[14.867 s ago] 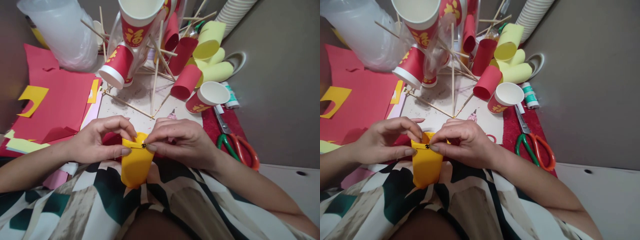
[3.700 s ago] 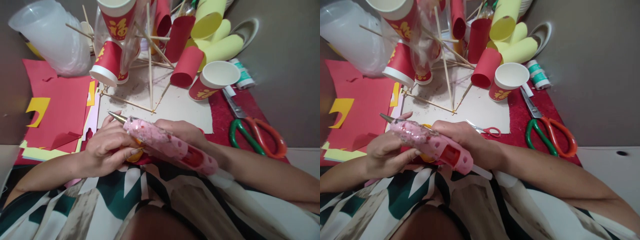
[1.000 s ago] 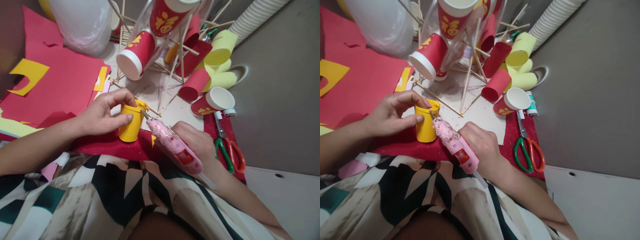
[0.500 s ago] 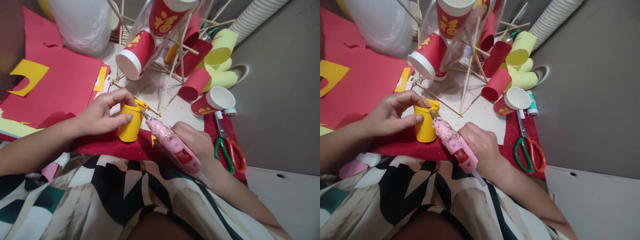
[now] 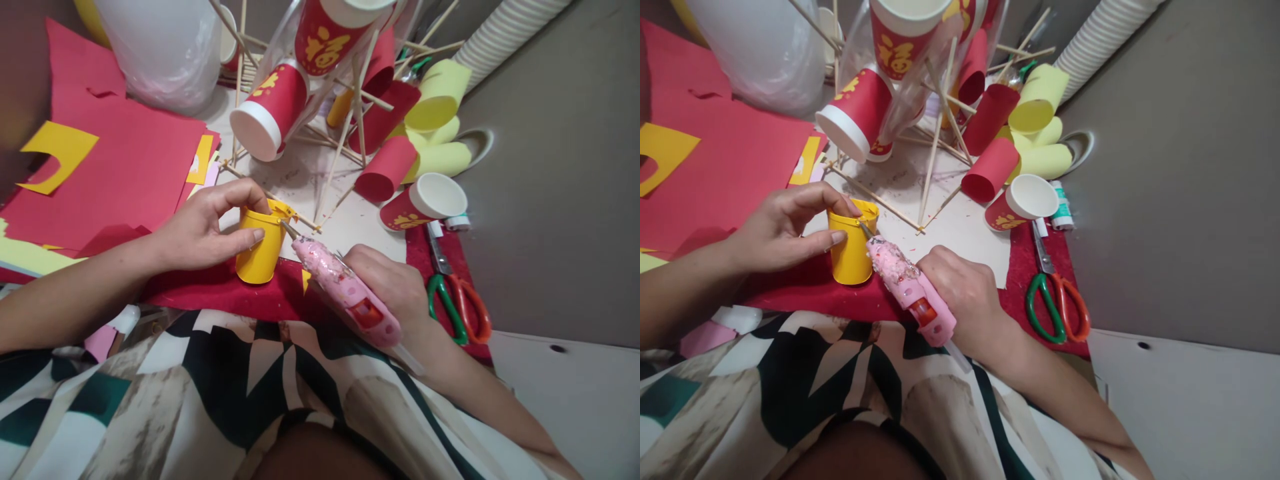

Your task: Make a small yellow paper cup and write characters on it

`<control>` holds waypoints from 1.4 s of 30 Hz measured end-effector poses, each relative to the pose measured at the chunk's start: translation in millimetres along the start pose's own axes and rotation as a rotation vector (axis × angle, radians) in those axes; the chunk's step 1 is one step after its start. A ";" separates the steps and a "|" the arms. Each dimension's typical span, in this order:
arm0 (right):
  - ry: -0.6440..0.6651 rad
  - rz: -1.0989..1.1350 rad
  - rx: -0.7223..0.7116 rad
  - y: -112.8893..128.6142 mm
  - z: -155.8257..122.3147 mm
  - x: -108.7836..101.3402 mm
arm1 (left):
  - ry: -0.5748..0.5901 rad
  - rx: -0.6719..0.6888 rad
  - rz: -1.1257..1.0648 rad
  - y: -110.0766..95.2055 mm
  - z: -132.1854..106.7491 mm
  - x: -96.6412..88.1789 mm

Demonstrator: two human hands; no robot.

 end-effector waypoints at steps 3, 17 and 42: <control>0.009 0.011 -0.011 2.2 0.8 -0.1 | -0.008 0.012 0.006 -1.4 -0.6 -1.0; 0.009 0.037 -0.004 1.9 -0.8 -1.8 | -0.023 0.122 0.114 -17.9 -0.7 -6.6; -0.047 0.030 -0.056 12.5 1.2 -6.9 | -0.143 0.266 0.450 -47.2 -6.4 -11.6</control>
Point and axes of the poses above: each hand's wrist, its own z-axis towards the middle knuckle, its own x-axis out of the palm, y = z × x, the point moved 10 cm from there along z, towards the middle knuckle, and after that the axes turned 6 degrees about x, right-handed, at the moved point
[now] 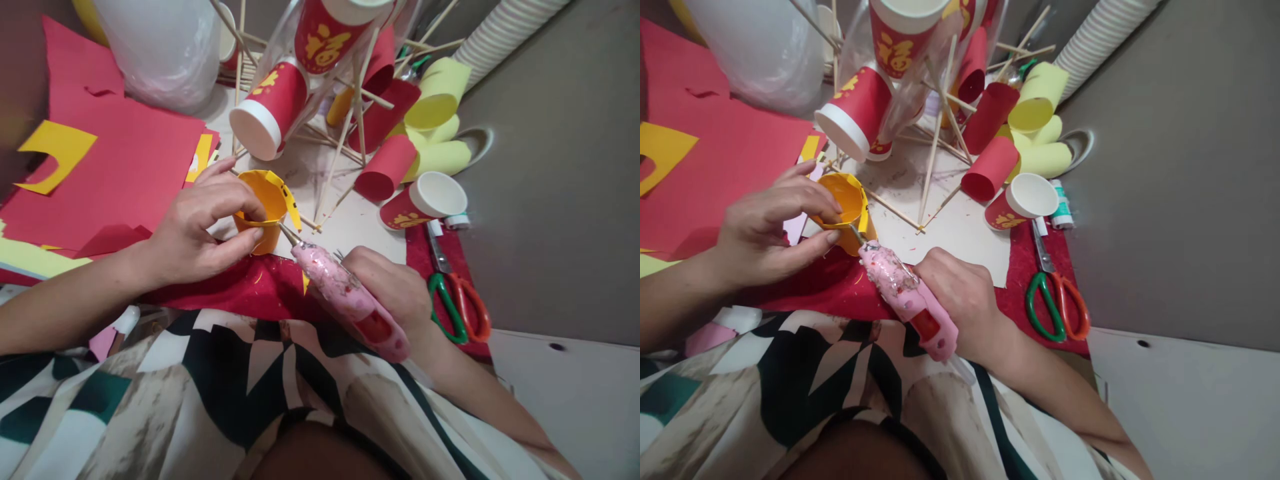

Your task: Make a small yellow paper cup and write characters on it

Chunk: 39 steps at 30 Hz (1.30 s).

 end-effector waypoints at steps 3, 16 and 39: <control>0.009 0.017 0.001 0.3 -0.3 2.3 | 0.010 0.017 0.045 -2.6 1.0 1.0; 0.054 0.071 0.055 -5.7 0.4 6.2 | 0.049 0.092 0.200 -2.8 -2.1 8.2; 0.190 -0.077 0.152 -12.5 -5.4 20.1 | 0.130 -0.076 0.064 0.2 -11.7 26.9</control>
Point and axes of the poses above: each hand's wrist, its own z-axis towards the middle knuckle, its own x-axis out of the palm, y = z × x, the point moved 10 cm from there along z, towards the middle knuckle, and after that the axes turned 6 degrees about x, right-handed, at the moved point
